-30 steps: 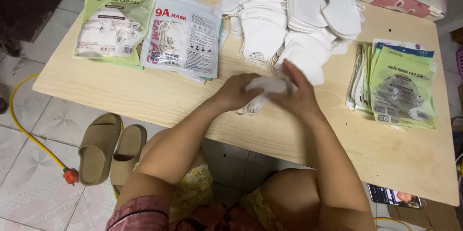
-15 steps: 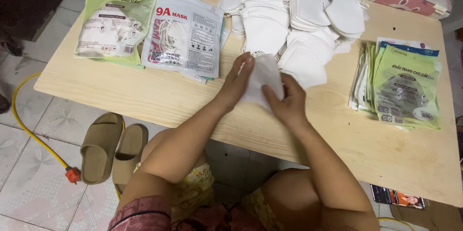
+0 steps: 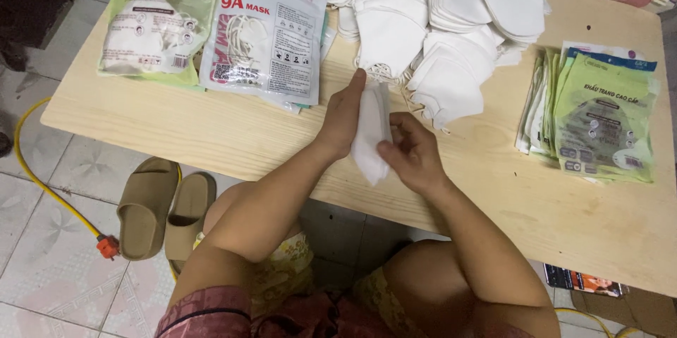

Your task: Folding and packaging individual face masks into plastic sleeves

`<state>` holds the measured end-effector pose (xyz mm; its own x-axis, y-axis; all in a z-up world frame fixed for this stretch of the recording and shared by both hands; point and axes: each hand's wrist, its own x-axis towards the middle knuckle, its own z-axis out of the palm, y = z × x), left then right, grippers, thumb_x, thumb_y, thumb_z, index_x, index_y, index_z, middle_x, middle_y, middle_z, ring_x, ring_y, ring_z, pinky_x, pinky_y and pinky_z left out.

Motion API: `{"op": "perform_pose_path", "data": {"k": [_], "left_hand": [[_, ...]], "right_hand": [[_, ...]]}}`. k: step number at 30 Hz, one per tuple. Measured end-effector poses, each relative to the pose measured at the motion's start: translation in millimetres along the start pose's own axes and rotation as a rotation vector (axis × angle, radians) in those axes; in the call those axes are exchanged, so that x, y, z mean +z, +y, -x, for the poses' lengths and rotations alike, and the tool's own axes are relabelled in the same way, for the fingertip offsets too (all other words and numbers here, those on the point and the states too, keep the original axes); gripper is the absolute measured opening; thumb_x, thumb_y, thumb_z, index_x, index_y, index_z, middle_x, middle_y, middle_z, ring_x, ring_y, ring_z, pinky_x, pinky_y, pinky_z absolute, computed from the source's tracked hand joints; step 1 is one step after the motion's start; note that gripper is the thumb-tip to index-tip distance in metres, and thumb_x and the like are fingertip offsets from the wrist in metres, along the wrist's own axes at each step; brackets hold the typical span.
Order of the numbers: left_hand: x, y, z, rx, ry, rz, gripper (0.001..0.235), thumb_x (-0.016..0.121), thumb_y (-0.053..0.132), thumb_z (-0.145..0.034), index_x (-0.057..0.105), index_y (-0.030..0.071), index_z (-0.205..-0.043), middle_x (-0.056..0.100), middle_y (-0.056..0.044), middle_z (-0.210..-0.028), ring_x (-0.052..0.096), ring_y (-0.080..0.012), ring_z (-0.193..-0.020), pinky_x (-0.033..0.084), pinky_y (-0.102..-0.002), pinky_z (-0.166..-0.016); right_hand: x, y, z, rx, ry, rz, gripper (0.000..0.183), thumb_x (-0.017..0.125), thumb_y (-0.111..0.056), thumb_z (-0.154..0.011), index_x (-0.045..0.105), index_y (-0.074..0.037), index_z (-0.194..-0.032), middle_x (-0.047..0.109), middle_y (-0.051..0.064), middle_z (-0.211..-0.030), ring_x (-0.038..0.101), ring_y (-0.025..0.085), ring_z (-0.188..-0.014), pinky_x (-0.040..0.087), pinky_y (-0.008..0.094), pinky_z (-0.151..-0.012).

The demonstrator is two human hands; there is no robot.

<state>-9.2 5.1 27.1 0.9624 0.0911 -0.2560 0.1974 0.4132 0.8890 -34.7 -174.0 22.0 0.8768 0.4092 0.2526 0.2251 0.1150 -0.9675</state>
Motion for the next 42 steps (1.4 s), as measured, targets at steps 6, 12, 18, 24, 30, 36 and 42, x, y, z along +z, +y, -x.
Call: {"op": "perform_pose_path", "data": {"k": [6, 12, 18, 24, 30, 36, 42], "left_hand": [[-8.9, -10.3, -9.2, -0.135, 0.001, 0.039, 0.055, 0.059, 0.059, -0.098, 0.072, 0.005, -0.102, 0.068, -0.010, -0.085, 0.070, -0.0197, -0.080, 0.062, -0.033, -0.066], [-12.1, -16.1, -12.3, -0.209, -0.051, 0.087, 0.062, 0.058, 0.061, -0.099, 0.068, 0.002, -0.118, 0.067, -0.012, -0.095, 0.070, -0.0237, -0.086, 0.063, -0.037, -0.070], [-8.8, 4.9, -4.6, -0.265, -0.027, 0.144, 0.059, 0.060, 0.056, -0.098, 0.070, 0.001, -0.114, 0.069, -0.013, -0.094, 0.072, -0.0241, -0.084, 0.063, -0.037, -0.070], [6.3, 38.0, 15.4, -0.283, -0.033, 0.184, 0.058, 0.063, 0.055, -0.096, 0.069, 0.000, -0.114, 0.070, -0.014, -0.094, 0.072, -0.0241, -0.082, 0.064, -0.037, -0.069], [11.1, 48.8, 26.5, -0.323, -0.014, 0.234, 0.054, 0.066, 0.053, -0.093, 0.070, 0.001, -0.110, 0.070, -0.015, -0.092, 0.073, -0.0247, -0.081, 0.064, -0.037, -0.069], [10.8, 39.9, 20.9, -0.333, -0.016, 0.243, 0.053, 0.069, 0.052, -0.090, 0.070, 0.002, -0.108, 0.070, -0.014, -0.091, 0.072, -0.0235, -0.079, 0.064, -0.037, -0.067], [9.7, 29.4, 16.3, -0.394, -0.079, 0.285, 0.052, 0.068, 0.056, -0.091, 0.070, 0.009, -0.111, 0.071, -0.012, -0.095, 0.073, -0.0217, -0.083, 0.064, -0.034, -0.069]], "right_hand": [[-5.2, -5.9, 0.4, -0.028, 0.042, 0.078, 0.024, 0.066, -0.009, -0.099, 0.066, 0.002, -0.120, 0.068, 0.012, -0.092, 0.066, 0.016, -0.081, 0.059, 0.031, -0.066], [-6.8, 1.8, -2.0, 0.058, 0.013, -0.002, 0.028, 0.072, -0.014, -0.097, 0.067, -0.001, -0.121, 0.072, 0.011, -0.096, 0.067, 0.014, -0.079, 0.062, 0.032, -0.066], [1.7, -19.8, -3.4, 0.047, 0.055, -0.011, 0.038, 0.063, -0.008, -0.101, 0.058, -0.002, -0.138, 0.073, 0.015, -0.110, 0.071, 0.017, -0.085, 0.066, 0.038, -0.069], [2.5, -19.7, -3.8, -0.041, 0.109, 0.084, 0.051, 0.062, -0.001, -0.102, 0.047, -0.007, -0.151, 0.073, 0.014, -0.111, 0.072, 0.015, -0.089, 0.066, 0.031, -0.073], [-6.6, -16.1, -4.9, -0.043, 0.156, 0.039, 0.029, 0.066, -0.004, -0.100, 0.067, 0.001, -0.128, 0.075, 0.018, -0.091, 0.076, 0.020, -0.075, 0.067, 0.034, -0.065], [-6.2, -16.3, -5.8, -0.039, 0.116, 0.120, 0.020, 0.068, -0.004, -0.098, 0.074, 0.000, -0.117, 0.076, 0.017, -0.085, 0.074, 0.017, -0.069, 0.066, 0.033, -0.062], [-3.3, -22.1, -8.3, 0.036, 0.092, 0.080, 0.017, 0.068, 0.004, -0.096, 0.077, -0.001, -0.109, 0.075, 0.015, -0.082, 0.072, 0.016, -0.068, 0.066, 0.033, -0.062]]}}
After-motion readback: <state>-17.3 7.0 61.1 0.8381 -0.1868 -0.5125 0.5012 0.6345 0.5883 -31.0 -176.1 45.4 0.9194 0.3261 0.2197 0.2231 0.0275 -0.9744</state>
